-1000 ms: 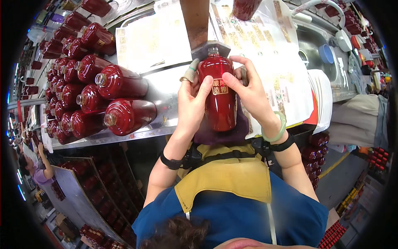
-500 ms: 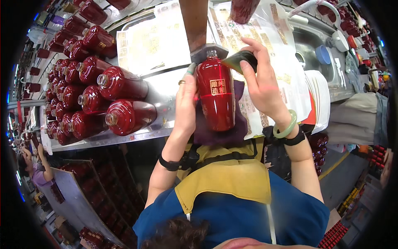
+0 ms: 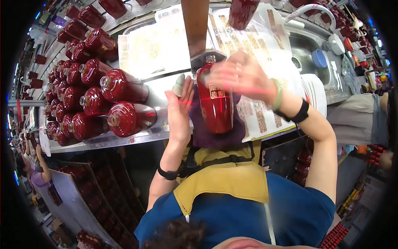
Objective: Applying and smoothing adhesive labels on glass bottles and cleaning them with a cloth.
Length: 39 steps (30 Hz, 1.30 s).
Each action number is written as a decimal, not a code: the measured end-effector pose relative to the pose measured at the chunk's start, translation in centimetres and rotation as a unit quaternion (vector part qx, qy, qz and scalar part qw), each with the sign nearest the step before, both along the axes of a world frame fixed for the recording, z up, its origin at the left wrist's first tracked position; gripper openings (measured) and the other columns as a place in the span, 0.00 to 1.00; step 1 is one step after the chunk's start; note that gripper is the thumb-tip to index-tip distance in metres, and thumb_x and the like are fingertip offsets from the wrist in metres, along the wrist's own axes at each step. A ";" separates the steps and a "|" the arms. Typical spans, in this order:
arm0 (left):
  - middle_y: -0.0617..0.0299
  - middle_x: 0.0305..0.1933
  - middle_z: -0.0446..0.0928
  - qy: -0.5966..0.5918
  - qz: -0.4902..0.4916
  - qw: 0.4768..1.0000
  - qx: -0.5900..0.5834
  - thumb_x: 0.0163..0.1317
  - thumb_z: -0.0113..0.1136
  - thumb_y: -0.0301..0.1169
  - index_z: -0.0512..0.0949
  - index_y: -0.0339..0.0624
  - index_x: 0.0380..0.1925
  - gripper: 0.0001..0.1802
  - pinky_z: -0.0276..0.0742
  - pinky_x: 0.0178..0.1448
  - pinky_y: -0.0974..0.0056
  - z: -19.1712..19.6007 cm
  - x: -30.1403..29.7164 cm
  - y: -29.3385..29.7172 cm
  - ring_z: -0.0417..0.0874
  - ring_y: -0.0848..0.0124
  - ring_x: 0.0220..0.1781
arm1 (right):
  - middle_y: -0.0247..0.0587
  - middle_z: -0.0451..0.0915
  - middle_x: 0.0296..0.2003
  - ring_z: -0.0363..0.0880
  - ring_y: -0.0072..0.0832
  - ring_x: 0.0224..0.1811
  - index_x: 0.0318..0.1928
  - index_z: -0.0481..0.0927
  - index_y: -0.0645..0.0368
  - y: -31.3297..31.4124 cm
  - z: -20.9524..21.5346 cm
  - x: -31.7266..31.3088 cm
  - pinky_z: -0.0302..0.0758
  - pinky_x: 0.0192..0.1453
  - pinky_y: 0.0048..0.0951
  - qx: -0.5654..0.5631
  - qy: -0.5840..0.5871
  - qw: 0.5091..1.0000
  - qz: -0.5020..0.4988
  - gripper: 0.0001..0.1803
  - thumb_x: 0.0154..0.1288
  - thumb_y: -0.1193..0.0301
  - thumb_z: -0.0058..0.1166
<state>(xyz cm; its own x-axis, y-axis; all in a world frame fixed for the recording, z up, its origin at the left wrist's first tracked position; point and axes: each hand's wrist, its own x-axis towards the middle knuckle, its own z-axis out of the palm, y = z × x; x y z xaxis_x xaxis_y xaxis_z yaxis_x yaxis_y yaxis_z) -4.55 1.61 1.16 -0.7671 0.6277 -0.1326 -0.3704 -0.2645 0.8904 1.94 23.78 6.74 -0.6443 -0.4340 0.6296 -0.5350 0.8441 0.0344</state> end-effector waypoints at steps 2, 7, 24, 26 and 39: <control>0.38 0.80 0.59 -0.006 0.004 1.000 -0.005 0.80 0.24 0.63 0.53 0.27 0.77 0.48 0.50 0.86 0.51 -0.1 -0.1 -0.2 0.59 0.53 0.83 | 0.29 0.84 0.40 0.77 0.30 0.35 0.48 0.86 0.48 -1.8 -0.7 3.2 0.79 0.43 0.32 -0.032 -0.060 0.987 0.148 0.16 0.59 0.69 0.61; 0.40 0.80 0.59 -0.026 -0.028 0.999 -0.023 0.80 0.23 0.63 0.54 0.31 0.78 0.46 0.54 0.84 0.53 0.4 0.5 0.9 0.61 0.54 0.82 | 0.37 0.86 0.38 0.80 0.35 0.37 0.50 0.86 0.55 -0.6 -1.6 1.0 0.78 0.41 0.36 -0.199 -0.034 0.976 -0.081 0.17 0.59 0.77 0.67; 0.48 0.70 0.72 -0.033 -0.060 0.997 -0.026 0.70 0.67 0.30 0.57 0.30 0.76 0.41 0.73 0.73 0.60 0.8 0.1 2.5 0.77 0.66 0.69 | 0.50 0.84 0.46 0.85 0.43 0.44 0.54 0.80 0.64 -3.3 0.8 6.5 0.80 0.51 0.35 -0.408 -0.182 0.855 -0.264 0.12 0.72 0.79 0.53; 0.47 0.72 0.70 -0.025 -0.058 0.997 -0.038 0.68 0.70 0.30 0.55 0.30 0.77 0.45 0.73 0.73 0.60 0.6 0.1 2.4 0.76 0.65 0.70 | 0.49 0.84 0.45 0.85 0.40 0.44 0.53 0.80 0.64 -4.3 0.6 7.1 0.80 0.52 0.34 -0.447 -0.227 0.813 -0.296 0.12 0.71 0.79 0.53; 0.47 0.70 0.71 -0.020 -0.088 0.994 -0.057 0.66 0.72 0.31 0.56 0.30 0.76 0.46 0.76 0.70 0.60 0.6 -0.6 2.8 0.78 0.65 0.68 | 0.46 0.84 0.41 0.85 0.31 0.40 0.53 0.79 0.64 -5.7 -1.5 6.9 0.80 0.47 0.30 -0.497 -0.184 0.802 -0.274 0.12 0.72 0.78 0.53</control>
<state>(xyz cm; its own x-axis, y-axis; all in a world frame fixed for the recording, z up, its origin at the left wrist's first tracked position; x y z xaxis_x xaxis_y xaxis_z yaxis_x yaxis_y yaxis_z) -5.16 4.38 1.80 -0.6391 0.7314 -0.2379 -0.4371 -0.0909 0.8948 8.87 18.11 5.26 -0.7888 0.5767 0.2126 0.1060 0.4683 -0.8772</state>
